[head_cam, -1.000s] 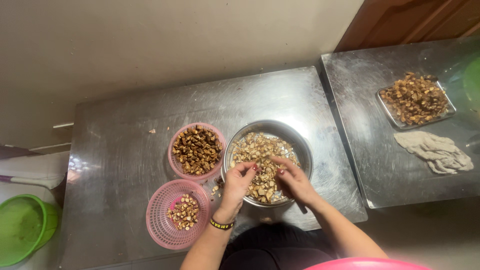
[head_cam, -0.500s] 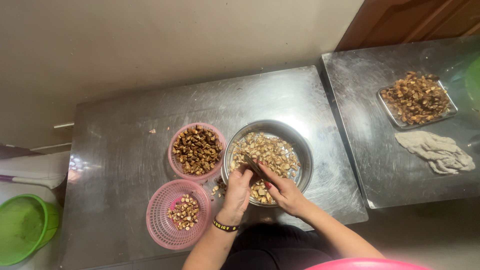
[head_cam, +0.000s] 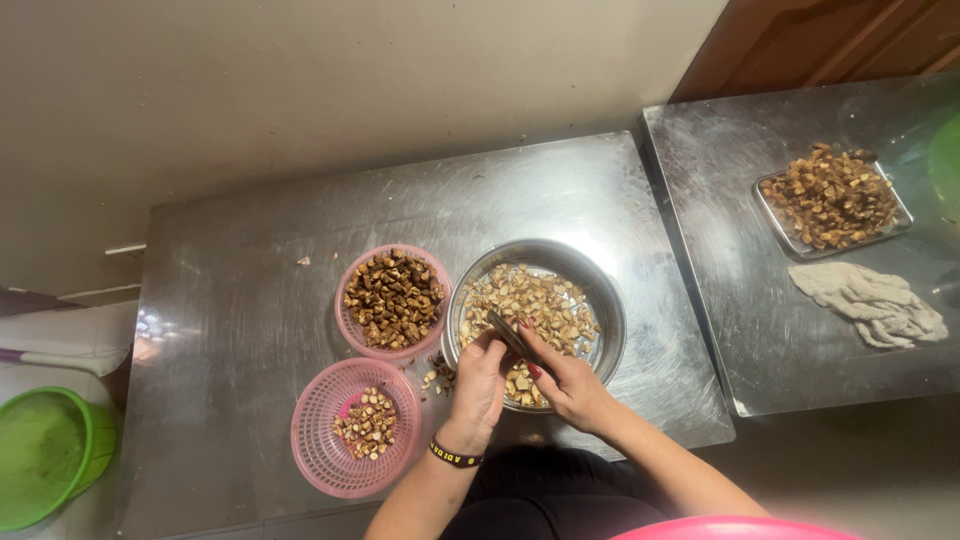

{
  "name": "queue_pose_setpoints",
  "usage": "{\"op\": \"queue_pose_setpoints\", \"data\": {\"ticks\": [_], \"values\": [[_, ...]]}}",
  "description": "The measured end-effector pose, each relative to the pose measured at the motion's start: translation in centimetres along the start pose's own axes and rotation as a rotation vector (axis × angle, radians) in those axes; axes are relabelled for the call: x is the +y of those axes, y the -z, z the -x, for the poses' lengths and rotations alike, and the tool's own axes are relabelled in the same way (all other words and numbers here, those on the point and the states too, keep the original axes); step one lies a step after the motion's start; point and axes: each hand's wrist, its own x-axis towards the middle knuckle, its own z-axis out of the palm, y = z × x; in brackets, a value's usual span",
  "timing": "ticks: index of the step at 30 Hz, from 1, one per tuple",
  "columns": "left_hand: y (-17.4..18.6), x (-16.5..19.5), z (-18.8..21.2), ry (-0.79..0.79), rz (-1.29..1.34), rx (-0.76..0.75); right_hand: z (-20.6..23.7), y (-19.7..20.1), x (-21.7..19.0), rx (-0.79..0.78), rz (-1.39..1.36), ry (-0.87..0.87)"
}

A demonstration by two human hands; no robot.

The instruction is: The person peels the outer skin from nut kernels using a small knife. They pick each kernel from a pink basket, scrape the skin off over a metal bowl, and place the peeled kernels into a second pink basket. The process is repeated continuously.

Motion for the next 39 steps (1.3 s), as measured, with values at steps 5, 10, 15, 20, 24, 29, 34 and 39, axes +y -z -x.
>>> {"op": "queue_pose_setpoints", "data": {"ticks": [5, 10, 15, 20, 24, 29, 34, 39], "values": [[-0.4, 0.3, 0.3, 0.061, 0.013, 0.003, -0.1, -0.1, 0.3, 0.017, -0.017, 0.057], [-0.1, -0.3, 0.4, 0.035, 0.022, 0.006, -0.2, -0.3, 0.1, 0.076, 0.030, 0.182], [0.3, -0.6, 0.4, 0.055, 0.005, 0.026, -0.1, -0.1, -0.1, -0.060, 0.036, -0.210], [0.2, -0.4, 0.5, 0.089, 0.048, -0.011, 0.0, -0.1, 0.4, -0.028, -0.017, -0.091], [0.0, -0.2, 0.5, 0.122, 0.062, -0.016, 0.0, -0.3, 1.0, -0.002, -0.024, 0.022], [-0.1, -0.1, 0.7, 0.148, 0.089, 0.046, 0.0, -0.6, 1.1, 0.010, -0.034, 0.062], [0.2, -0.6, 0.5, 0.126, 0.088, 0.027, -0.1, -0.8, 1.0, 0.020, 0.020, -0.003], [0.7, -1.3, 0.5, 0.085, 0.043, 0.044, -0.5, -1.0, 1.0, 0.056, -0.053, 0.003]]}}
